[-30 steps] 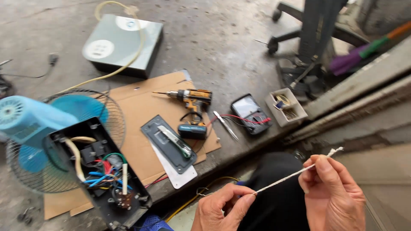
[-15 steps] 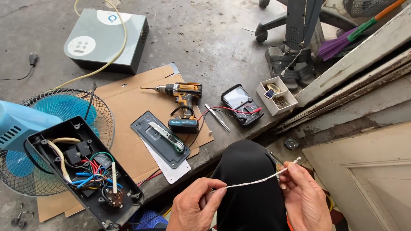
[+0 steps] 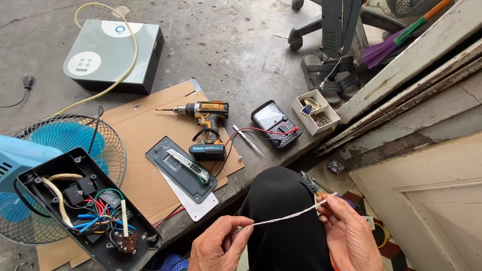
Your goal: Joining two electrical wires by twisting them together by hand during a fan repair.
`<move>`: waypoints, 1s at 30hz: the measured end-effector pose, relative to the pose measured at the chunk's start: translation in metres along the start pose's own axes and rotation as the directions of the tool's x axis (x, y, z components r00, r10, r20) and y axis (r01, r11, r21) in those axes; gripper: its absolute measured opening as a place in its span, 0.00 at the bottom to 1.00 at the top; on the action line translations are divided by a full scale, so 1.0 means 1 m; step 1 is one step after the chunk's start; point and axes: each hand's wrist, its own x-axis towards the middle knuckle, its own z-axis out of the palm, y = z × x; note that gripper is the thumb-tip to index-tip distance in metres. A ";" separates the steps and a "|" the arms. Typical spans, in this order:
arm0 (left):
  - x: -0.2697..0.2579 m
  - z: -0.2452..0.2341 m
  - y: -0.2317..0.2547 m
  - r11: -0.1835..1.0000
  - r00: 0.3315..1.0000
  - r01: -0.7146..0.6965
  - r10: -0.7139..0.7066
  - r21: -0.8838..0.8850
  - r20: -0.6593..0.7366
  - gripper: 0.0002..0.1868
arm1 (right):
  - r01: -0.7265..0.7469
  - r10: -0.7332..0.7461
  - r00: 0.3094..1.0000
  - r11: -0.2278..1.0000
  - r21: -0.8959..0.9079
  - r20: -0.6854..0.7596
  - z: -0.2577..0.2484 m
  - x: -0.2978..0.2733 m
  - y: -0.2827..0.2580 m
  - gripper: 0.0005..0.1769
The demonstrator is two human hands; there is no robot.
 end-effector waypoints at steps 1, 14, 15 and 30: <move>-0.001 0.000 -0.001 1.000 1.000 0.014 -0.014 0.006 0.002 0.03 | -0.014 0.014 1.000 1.000 0.002 -0.001 0.000 0.000 -0.001 0.19; -0.009 0.000 -0.030 0.997 0.999 0.044 -0.044 0.060 0.009 0.04 | 0.149 -0.154 0.979 0.988 0.046 0.131 -0.036 0.013 0.018 0.16; -0.010 0.000 -0.031 0.997 1.000 0.025 -0.024 0.071 -0.011 0.03 | 0.180 -0.186 0.973 0.982 0.057 0.139 -0.036 0.012 0.018 0.16; -0.007 0.029 0.079 0.951 0.991 -0.090 0.114 -0.294 0.065 0.23 | 0.766 -0.582 0.616 0.600 -0.232 0.530 0.015 -0.041 0.027 0.07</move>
